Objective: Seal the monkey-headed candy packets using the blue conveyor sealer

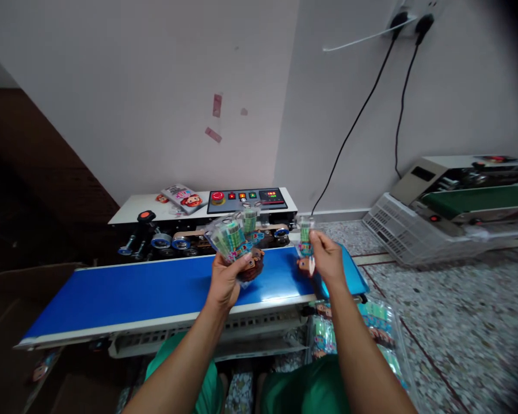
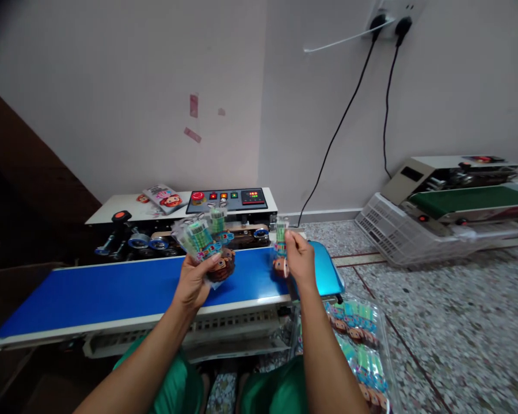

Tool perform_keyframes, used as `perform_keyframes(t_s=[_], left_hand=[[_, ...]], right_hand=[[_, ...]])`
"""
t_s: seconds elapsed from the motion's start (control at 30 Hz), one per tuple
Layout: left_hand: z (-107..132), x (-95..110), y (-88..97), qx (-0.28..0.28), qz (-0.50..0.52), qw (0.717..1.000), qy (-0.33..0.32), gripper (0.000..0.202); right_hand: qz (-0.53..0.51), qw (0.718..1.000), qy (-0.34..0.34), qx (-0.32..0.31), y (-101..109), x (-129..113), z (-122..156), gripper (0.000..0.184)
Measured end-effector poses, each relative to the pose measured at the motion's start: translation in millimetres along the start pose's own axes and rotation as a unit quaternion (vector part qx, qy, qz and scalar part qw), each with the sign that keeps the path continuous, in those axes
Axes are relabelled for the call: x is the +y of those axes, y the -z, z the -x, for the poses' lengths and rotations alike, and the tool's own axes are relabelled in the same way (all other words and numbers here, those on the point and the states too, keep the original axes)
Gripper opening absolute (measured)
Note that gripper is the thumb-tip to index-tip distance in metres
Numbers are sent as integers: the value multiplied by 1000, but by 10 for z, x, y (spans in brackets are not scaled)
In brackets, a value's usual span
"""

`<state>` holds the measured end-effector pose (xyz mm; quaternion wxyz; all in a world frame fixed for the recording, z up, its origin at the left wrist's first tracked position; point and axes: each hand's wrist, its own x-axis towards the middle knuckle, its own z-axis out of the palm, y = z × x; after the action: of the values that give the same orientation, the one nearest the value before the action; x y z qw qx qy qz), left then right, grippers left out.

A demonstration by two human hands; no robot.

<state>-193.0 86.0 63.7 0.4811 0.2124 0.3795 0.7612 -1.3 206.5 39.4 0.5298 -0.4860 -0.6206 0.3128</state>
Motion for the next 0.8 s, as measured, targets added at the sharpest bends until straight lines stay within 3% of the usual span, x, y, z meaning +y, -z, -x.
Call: perform_keyframes(t_s=[0.1,0.23,0.4,0.53,0.6,0.67,0.73,0.8], left_hand=[[5,30,16,11,-4,1000,-1,34],[29,48,12,12,-3,1000,0,37],[71,44,20,-12,-16,1000,6,38],[70,12,51,8,-35,999,27,41],[64,-9,56,18,-48,998,21,40],[59,-40,45,19,-52,998,-6,39],[58,-81,22,1,-48,999,-16,38],[68,-127,-9,-20,-50,998,-16,39]], right_hand=[[115,993,-15,-21,20,240,67,37],[196,979,-19,-43,23,380,59,35],[225,971,-4,-86,-91,419,-41,33],[242,966,-2,-94,-225,298,-41,34],[223,973,15,-56,-250,133,33,37],[113,991,49,-49,-266,-90,146,43],[-42,992,47,-109,-307,-320,272,50],[-117,984,43,-127,-378,-495,389,52]])
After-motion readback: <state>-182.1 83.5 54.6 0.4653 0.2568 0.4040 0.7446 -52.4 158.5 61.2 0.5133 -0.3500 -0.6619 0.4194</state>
